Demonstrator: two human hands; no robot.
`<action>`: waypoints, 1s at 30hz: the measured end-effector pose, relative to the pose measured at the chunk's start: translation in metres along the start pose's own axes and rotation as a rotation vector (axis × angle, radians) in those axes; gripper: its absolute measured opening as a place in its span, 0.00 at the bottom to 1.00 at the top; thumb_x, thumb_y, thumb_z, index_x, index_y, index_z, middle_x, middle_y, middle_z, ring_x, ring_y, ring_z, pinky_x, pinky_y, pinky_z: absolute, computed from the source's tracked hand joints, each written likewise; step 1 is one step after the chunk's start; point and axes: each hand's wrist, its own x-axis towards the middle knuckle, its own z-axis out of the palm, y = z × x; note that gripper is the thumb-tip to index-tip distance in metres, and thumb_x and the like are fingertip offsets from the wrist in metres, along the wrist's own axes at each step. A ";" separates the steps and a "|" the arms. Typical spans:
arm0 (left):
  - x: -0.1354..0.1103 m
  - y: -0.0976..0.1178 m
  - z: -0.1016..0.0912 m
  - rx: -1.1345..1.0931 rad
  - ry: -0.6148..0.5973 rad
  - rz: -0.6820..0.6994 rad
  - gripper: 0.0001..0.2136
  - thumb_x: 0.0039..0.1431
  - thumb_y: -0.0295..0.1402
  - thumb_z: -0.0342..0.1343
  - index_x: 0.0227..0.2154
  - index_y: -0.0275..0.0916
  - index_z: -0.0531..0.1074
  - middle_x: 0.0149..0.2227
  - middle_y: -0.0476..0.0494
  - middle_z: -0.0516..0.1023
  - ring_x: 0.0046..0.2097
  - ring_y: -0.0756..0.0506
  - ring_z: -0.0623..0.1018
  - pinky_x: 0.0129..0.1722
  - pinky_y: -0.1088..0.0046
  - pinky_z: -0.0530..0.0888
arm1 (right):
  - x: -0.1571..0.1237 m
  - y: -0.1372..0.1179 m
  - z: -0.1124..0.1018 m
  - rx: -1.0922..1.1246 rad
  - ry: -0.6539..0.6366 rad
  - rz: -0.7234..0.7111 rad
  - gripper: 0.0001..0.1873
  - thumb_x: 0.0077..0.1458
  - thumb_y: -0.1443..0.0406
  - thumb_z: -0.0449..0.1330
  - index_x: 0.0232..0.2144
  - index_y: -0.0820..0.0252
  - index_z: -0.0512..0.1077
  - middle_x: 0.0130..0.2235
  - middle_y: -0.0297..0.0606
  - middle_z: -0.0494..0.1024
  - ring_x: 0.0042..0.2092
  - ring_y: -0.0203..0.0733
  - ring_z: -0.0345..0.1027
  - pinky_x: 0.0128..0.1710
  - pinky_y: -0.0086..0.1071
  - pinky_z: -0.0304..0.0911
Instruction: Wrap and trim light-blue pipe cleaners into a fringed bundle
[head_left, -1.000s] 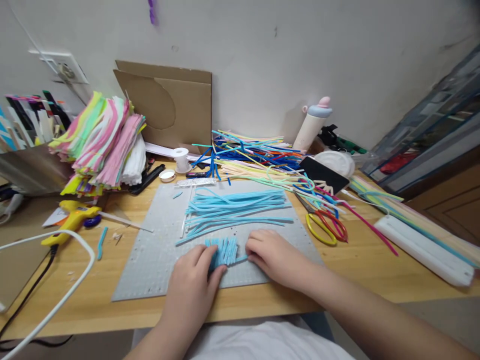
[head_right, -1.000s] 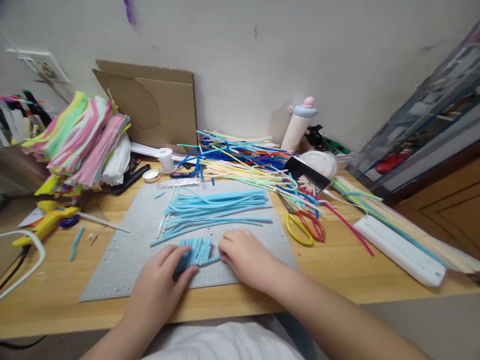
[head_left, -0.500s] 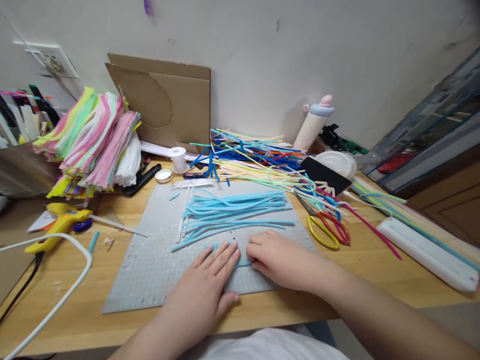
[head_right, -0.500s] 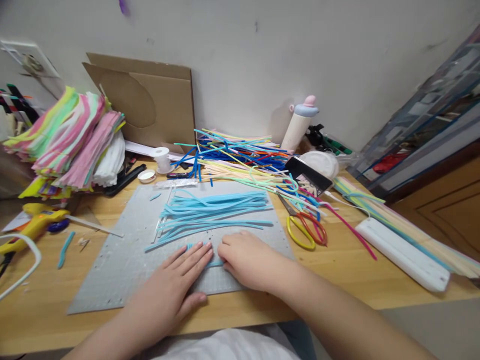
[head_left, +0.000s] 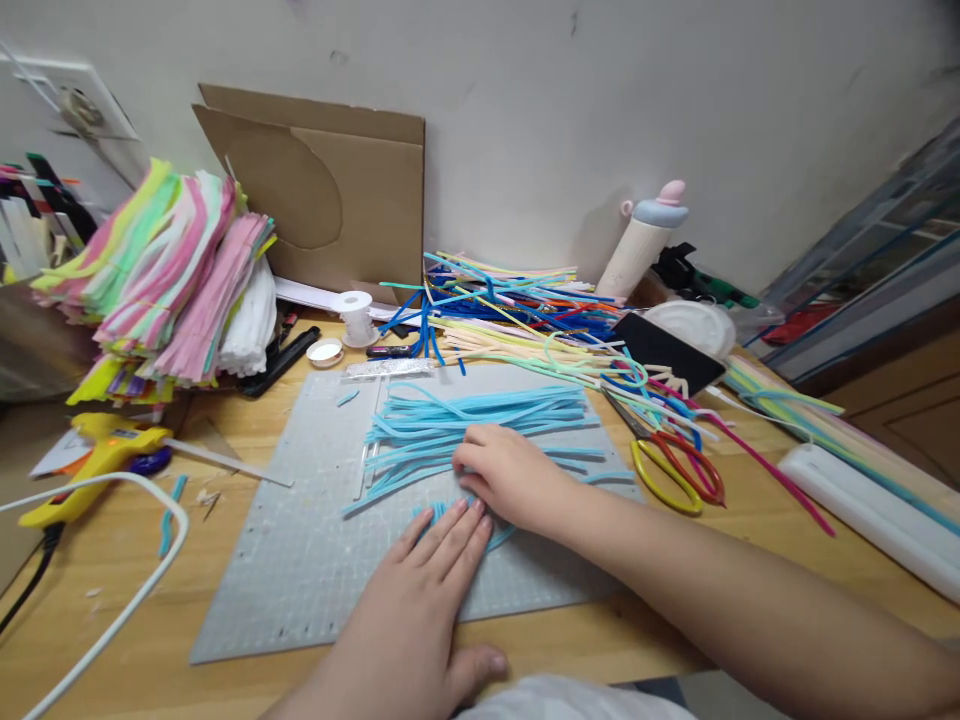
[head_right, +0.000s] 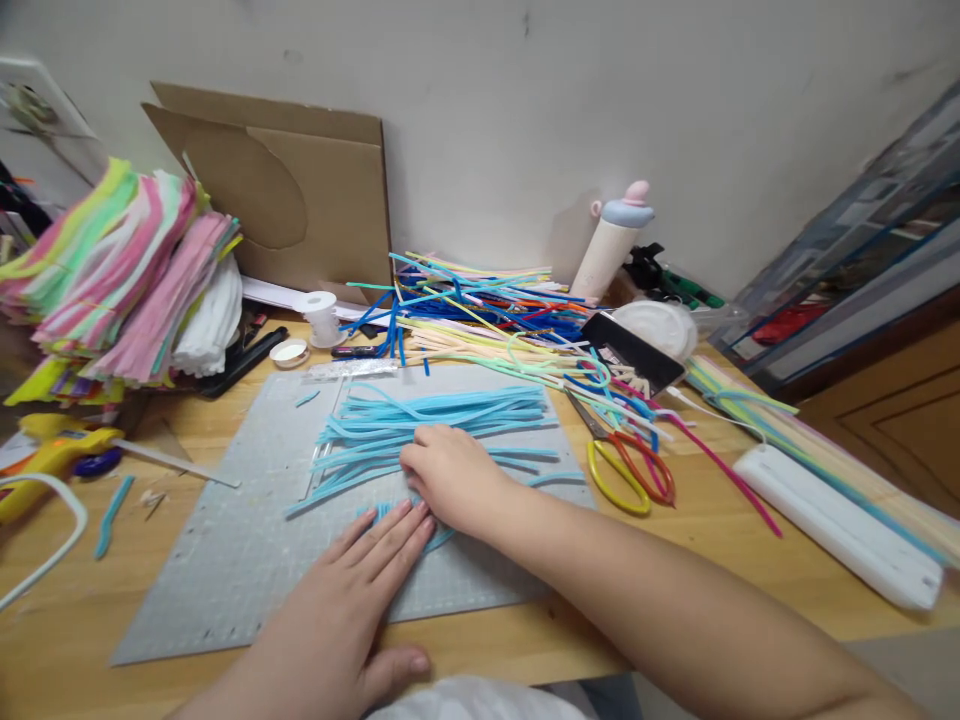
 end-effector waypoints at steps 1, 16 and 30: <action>0.000 0.000 0.000 -0.006 0.006 0.001 0.44 0.52 0.53 0.52 0.64 0.43 0.34 0.66 0.45 0.42 0.66 0.40 0.46 0.63 0.57 0.45 | 0.003 -0.001 0.002 0.002 0.002 0.006 0.01 0.53 0.69 0.60 0.31 0.59 0.70 0.35 0.36 0.71 0.40 0.40 0.63 0.39 0.31 0.55; -0.001 -0.002 0.001 -0.055 0.045 -0.003 0.45 0.50 0.49 0.57 0.64 0.44 0.36 0.66 0.42 0.46 0.65 0.39 0.49 0.62 0.53 0.49 | 0.021 -0.010 0.003 0.006 0.082 -0.065 0.04 0.56 0.70 0.55 0.30 0.61 0.68 0.34 0.39 0.70 0.37 0.40 0.62 0.38 0.32 0.56; 0.017 -0.001 -0.004 -0.229 0.343 -0.170 0.15 0.58 0.29 0.53 0.49 0.46 0.66 0.51 0.45 0.74 0.53 0.42 0.70 0.55 0.54 0.62 | -0.058 0.008 -0.071 -0.052 0.134 0.184 0.13 0.61 0.63 0.50 0.43 0.52 0.73 0.35 0.37 0.79 0.38 0.40 0.71 0.36 0.29 0.61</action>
